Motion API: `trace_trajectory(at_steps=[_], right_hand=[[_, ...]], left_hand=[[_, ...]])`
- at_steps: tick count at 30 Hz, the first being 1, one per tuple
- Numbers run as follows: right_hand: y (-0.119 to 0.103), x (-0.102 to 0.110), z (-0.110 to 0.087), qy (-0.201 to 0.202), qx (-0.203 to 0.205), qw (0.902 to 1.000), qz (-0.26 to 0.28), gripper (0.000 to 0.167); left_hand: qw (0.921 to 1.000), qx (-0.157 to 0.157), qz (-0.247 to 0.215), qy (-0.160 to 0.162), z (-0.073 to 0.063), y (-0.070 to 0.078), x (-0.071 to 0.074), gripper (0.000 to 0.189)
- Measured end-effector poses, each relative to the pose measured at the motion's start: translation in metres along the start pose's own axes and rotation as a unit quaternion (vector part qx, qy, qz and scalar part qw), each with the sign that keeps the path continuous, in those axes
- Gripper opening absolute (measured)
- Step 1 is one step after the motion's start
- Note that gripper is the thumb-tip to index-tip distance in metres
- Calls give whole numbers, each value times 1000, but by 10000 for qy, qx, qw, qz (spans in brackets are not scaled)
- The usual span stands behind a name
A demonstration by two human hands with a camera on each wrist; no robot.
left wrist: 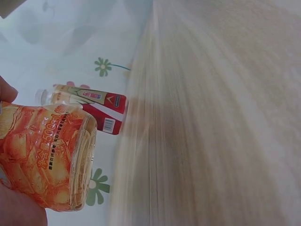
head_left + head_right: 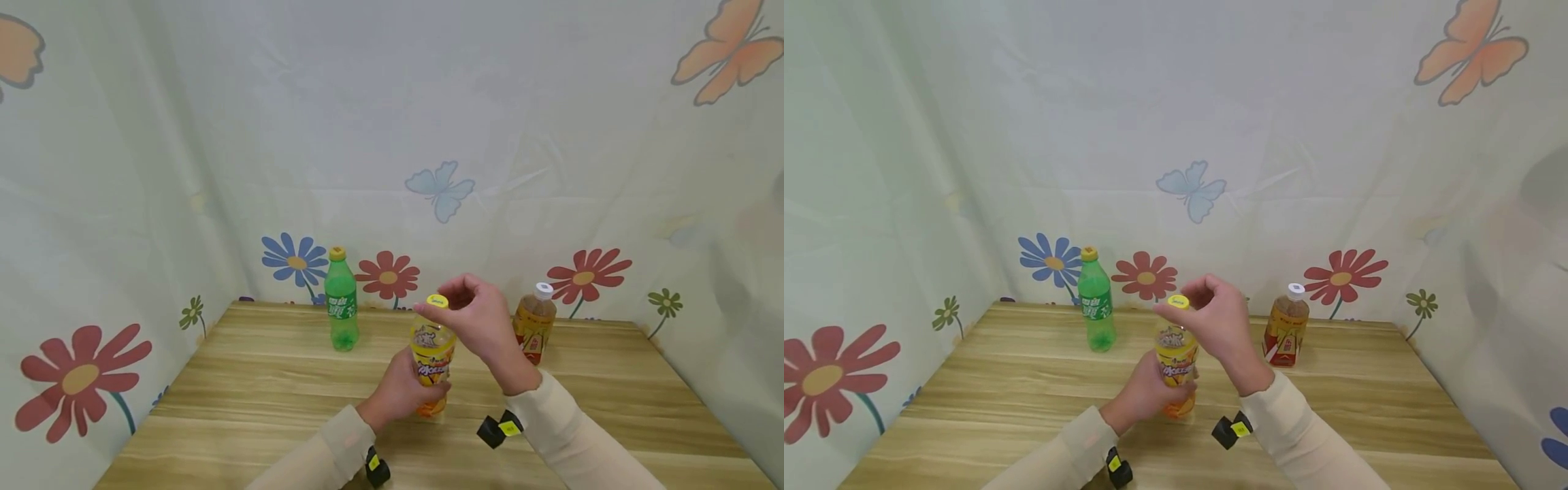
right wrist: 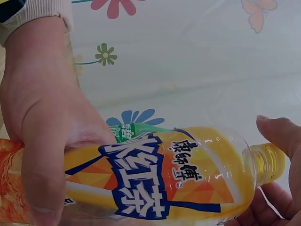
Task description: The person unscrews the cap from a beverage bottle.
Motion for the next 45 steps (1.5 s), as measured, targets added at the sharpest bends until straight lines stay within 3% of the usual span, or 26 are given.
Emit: trace_trajectory(at_steps=[19,30,37,45], right_hand=[[4,0,4,-148,400,9990,134,36],[8,2,8,-409,381,9980,294,38],[9,0,8,-833,358,9927,795,35],[11,-3,8,-784,223,9922,941,39]], left_hand=[[9998,196,-21,28,1,0,2,58],[9999,142,2,37,3,-2,4,57],[9999,149,-26,16,3,1,4,58],[9999,126,-27,41,2,-1,4,57]])
Point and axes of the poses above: each hand's wrist, its own z-axis towards the middle knuckle, its own x-axis out of the back of the hand, y = z × x, the point moved 1 cm from there along z, towards the middle knuckle, and after that the axes turned 10 degrees about -x, right-handed, at the moved point
